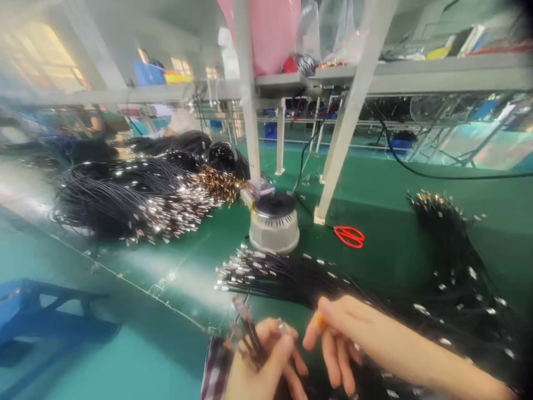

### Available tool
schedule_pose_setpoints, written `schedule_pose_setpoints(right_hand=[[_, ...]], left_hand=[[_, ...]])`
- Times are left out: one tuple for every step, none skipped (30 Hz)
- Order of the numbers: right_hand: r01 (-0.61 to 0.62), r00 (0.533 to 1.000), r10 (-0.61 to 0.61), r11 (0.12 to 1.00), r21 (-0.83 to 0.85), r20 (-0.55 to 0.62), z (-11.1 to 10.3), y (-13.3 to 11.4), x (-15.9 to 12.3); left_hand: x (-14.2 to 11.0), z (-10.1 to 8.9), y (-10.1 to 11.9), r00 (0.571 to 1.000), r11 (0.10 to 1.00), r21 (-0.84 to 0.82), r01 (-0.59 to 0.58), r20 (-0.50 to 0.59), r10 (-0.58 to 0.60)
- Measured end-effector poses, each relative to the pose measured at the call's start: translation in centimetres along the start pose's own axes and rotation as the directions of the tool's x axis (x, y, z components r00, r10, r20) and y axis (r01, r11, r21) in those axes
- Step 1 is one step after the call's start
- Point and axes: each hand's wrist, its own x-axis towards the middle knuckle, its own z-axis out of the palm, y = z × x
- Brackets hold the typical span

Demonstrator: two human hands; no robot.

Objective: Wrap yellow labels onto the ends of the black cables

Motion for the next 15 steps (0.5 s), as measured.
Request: schedule_pose_setpoints(right_hand=[[-0.028, 1.0, 0.029, 0.999, -0.03, 0.01, 0.0, 0.0, -0.4], [-0.047, 0.999, 0.048, 0.997, -0.059, 0.025, 0.1, -0.1, -0.6], [-0.056, 0.997, 0.059, 0.995, -0.083, 0.043, 0.0, -0.2, -0.8], [-0.058, 0.996, 0.064, 0.993, -0.104, 0.061, 0.0, -0.4, -0.9], [-0.056, 0.995, 0.065, 0.991, -0.12, 0.077, 0.0, -0.5, -0.9], [-0.054, 0.994, 0.066, 0.99, -0.134, 0.087, 0.0, -0.6, -0.9], [-0.051, 0.994, 0.065, 0.987, -0.153, 0.09, 0.0, -0.8, -0.9], [-0.047, 0.994, 0.064, 0.982, -0.18, 0.089, 0.1, -0.9, -1.0], [-0.046, 0.994, 0.065, 0.975, -0.218, 0.083, 0.2, -1.0, -1.0], [-0.049, 0.995, 0.07, 0.965, -0.259, 0.072, 0.3, -1.2, -1.1], [-0.049, 0.995, 0.072, 0.952, -0.302, 0.064, 0.3, -1.4, -1.1], [-0.045, 0.996, 0.07, 0.937, -0.345, 0.061, 0.4, -1.5, -1.2], [-0.04, 0.996, 0.068, 0.922, -0.386, 0.06, 0.5, -1.7, -1.3], [-0.034, 0.996, 0.068, 0.907, -0.42, 0.065, 0.5, -1.9, -1.3], [-0.029, 0.995, 0.066, 0.892, -0.451, 0.068, 0.5, -2.0, -1.3]], left_hand=[[-0.2, 0.4, 0.3, 1.0, 1.0, 0.025, -0.005, -0.008, 0.005], [-0.5, 0.8, 0.6, 1.0, 0.999, 0.052, -0.011, -0.016, 0.012], [-0.7, 1.1, 0.9, 0.999, 0.996, 0.083, -0.019, -0.026, 0.021], [-1.0, 1.4, 1.1, 0.999, 0.994, 0.11, -0.027, -0.035, 0.031], [-1.2, 1.6, 1.2, 0.998, 0.991, 0.131, -0.034, -0.04, 0.04], [-1.4, 1.7, 1.3, 0.998, 0.988, 0.147, -0.041, -0.04, 0.047], [-1.5, 1.8, 1.4, 0.998, 0.986, 0.158, -0.046, -0.038, 0.052], [-1.6, 1.9, 1.4, 0.998, 0.984, 0.169, -0.053, -0.037, 0.06], [-1.6, 1.9, 1.3, 0.997, 0.981, 0.184, -0.06, -0.039, 0.068], [-1.7, 1.9, 1.3, 0.996, 0.977, 0.201, -0.066, -0.04, 0.075], [-1.7, 1.9, 1.3, 0.996, 0.972, 0.222, -0.072, -0.039, 0.082], [-1.7, 2.0, 1.2, 0.996, 0.967, 0.242, -0.076, -0.034, 0.087], [-1.7, 2.0, 1.2, 0.996, 0.963, 0.259, -0.076, -0.027, 0.086], [-1.7, 2.1, 1.3, 0.996, 0.959, 0.273, -0.074, -0.021, 0.083], [-1.7, 2.2, 1.3, 0.996, 0.955, 0.288, -0.075, -0.021, 0.085]])
